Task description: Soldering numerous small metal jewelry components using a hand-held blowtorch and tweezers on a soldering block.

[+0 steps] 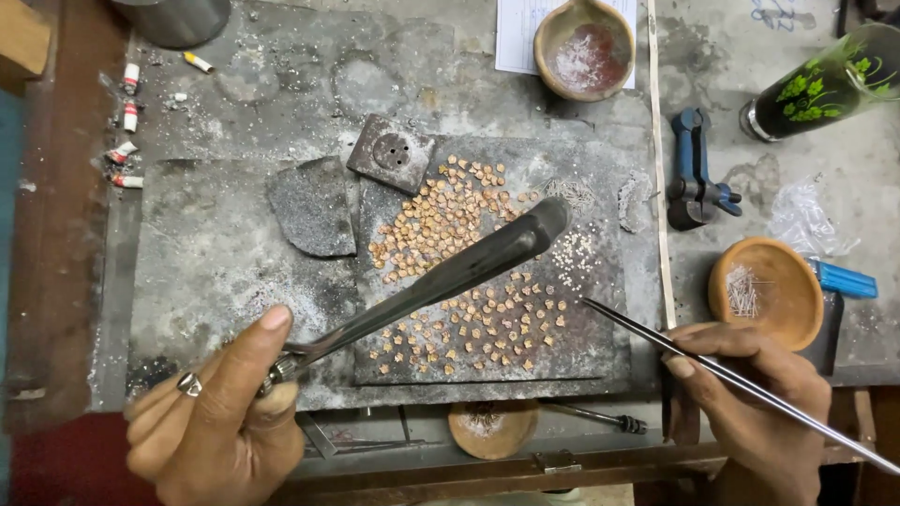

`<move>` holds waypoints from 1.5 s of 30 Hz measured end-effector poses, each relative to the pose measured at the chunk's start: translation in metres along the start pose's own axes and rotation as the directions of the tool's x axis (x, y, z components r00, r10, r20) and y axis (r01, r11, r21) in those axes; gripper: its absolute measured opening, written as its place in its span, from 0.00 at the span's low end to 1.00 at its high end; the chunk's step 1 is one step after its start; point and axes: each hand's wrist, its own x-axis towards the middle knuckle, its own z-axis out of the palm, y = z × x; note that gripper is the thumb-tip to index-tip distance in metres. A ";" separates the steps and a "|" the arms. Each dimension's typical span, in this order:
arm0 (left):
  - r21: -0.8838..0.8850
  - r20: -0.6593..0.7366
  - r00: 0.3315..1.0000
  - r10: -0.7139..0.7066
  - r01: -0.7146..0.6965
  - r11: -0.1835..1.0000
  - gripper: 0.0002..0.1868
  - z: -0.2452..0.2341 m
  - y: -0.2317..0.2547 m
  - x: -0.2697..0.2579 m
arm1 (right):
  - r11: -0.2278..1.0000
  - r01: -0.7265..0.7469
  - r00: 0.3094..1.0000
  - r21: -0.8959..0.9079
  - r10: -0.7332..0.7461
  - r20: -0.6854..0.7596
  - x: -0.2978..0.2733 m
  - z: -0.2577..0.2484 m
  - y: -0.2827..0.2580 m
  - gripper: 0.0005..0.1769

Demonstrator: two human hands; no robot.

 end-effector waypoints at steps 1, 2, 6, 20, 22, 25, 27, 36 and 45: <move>-0.022 0.021 1.000 0.001 0.000 1.000 0.22 -0.002 -0.002 -0.003 | 1.000 0.021 1.000 -0.009 -0.021 0.012 -0.002 -0.003 -0.002 0.07; -0.024 0.021 1.000 0.001 -0.001 1.000 0.22 -0.004 -0.002 -0.005 | 1.000 0.021 1.000 -0.010 -0.020 0.011 -0.001 0.000 -0.002 0.07; -0.067 0.099 0.994 -0.054 0.061 0.996 0.21 -0.008 -0.006 -0.010 | 0.999 0.039 0.999 0.027 -0.039 -0.007 0.009 0.013 0.002 0.09; -0.150 0.210 0.974 -0.087 0.120 0.981 0.16 -0.023 -0.008 -0.010 | 0.998 0.045 0.999 0.034 -0.045 -0.011 0.017 0.023 0.008 0.10; -0.113 0.242 0.963 -0.117 0.147 0.983 0.21 -0.025 -0.006 -0.011 | 0.994 0.026 0.999 0.108 -0.023 -0.028 0.012 0.022 0.006 0.10; -0.124 0.159 0.986 -0.052 0.073 0.990 0.18 -0.015 -0.010 -0.012 | 0.985 0.007 0.996 0.172 0.008 -0.085 0.012 0.024 0.027 0.10; -0.113 0.172 0.984 -0.049 0.069 0.991 0.17 -0.015 -0.009 -0.012 | 0.991 0.005 0.998 0.132 0.003 -0.063 0.013 0.025 0.017 0.10; -0.125 0.193 0.980 0.056 -0.032 0.992 0.18 -0.011 -0.010 -0.008 | 0.998 0.042 0.999 0.046 -0.041 -0.022 0.005 0.012 0.008 0.09; -0.151 0.132 0.988 0.086 -0.066 0.986 0.19 -0.002 -0.007 -0.007 | 1.000 0.004 1.000 0.029 -0.003 -0.021 0.005 0.014 0.002 0.09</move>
